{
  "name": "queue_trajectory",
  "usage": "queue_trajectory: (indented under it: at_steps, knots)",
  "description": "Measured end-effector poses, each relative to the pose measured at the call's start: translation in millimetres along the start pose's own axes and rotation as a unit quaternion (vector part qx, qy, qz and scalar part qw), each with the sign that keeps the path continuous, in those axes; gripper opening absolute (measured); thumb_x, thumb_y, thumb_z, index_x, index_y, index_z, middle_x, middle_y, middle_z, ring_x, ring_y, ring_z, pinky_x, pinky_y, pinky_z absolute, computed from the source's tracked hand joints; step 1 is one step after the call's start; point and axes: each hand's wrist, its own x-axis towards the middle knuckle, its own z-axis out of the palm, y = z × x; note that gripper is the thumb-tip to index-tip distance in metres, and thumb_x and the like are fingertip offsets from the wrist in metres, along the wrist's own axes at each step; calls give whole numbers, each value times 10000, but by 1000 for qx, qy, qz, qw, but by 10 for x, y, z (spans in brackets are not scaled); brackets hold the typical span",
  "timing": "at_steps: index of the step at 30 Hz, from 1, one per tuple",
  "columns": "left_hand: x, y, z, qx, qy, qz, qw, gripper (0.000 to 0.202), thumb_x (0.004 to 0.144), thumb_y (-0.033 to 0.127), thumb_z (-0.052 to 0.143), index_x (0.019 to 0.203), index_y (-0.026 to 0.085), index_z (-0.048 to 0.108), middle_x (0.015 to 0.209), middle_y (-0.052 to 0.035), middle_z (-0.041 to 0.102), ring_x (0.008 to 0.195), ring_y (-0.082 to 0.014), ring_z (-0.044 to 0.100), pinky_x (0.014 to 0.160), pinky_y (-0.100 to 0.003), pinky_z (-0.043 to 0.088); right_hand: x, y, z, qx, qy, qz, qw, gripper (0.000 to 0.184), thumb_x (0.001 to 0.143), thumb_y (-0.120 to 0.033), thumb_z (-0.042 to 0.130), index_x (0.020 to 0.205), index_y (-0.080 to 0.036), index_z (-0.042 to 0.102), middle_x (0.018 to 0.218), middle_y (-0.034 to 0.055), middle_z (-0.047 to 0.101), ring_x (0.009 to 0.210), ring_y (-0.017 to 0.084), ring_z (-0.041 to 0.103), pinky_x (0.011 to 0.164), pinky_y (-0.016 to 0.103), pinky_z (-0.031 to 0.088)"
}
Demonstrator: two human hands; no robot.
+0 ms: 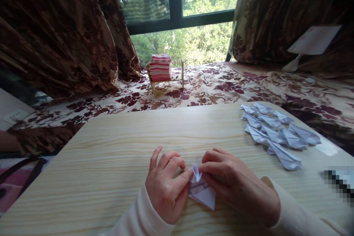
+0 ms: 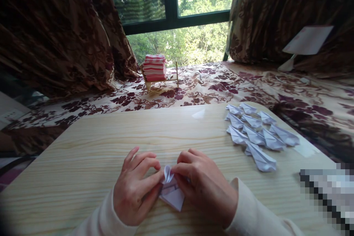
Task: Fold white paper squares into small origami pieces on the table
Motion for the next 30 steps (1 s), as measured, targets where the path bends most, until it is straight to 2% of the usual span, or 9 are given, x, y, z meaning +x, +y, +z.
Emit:
queue_trajectory:
  at_steps: [5, 8, 11, 15, 24, 30]
  knots:
    - [14, 22, -25, -5, -37, 14, 999, 157, 764, 202, 470, 776, 224, 626, 820, -20, 598, 973, -210, 519, 1065, -497, 170, -2, 13, -27, -2, -13, -14, 1000, 208, 866, -141, 471, 848, -242, 652, 787, 29, 556, 743, 161, 460, 676, 290, 362]
    - [10, 23, -26, 1, -39, 26, 999, 146, 771, 198, 467, 772, 210, 612, 830, -21, 604, 1002, -214, 516, 1075, -506, 141, -6, 2, -96, -13, -44, -39, 998, 208, 859, -127, 453, 872, -219, 639, 811, 40, 552, 751, 167, 458, 676, 294, 371]
    - [-4, 20, -22, 1, -37, 26, 999, 145, 764, 193, 465, 769, 210, 608, 829, -21, 607, 1001, -215, 519, 1077, -509, 135, -22, -6, -167, -28, -80, -69, 994, 236, 791, -74, 470, 908, -210, 623, 841, 46, 543, 762, 174, 460, 682, 300, 382]
    - [-20, 25, -24, -14, -35, 23, 999, 192, 752, 183, 461, 841, 227, 625, 833, -20, 610, 988, -212, 522, 1079, -508, 138, -40, 2, -188, -45, -80, -90, 992, 271, 761, -41, 441, 894, -207, 609, 843, 53, 537, 760, 182, 465, 683, 309, 389]
    - [-31, 68, -14, 3, -37, 22, 999, 219, 751, 216, 479, 913, 198, 626, 913, -38, 629, 1035, -234, 512, 1092, -499, 126, -35, -29, -180, -77, -100, -68, 990, 284, 777, -31, 422, 885, -202, 621, 848, 68, 538, 759, 191, 442, 673, 320, 385]
    - [-91, 102, -13, 17, 7, 53, 998, 182, 762, 236, 502, 878, 205, 639, 906, -24, 648, 1010, -217, 538, 1107, -468, 125, -43, -43, -173, -58, -100, -59, 991, 286, 781, -28, 426, 890, -200, 628, 841, 68, 527, 765, 197, 434, 676, 321, 387]
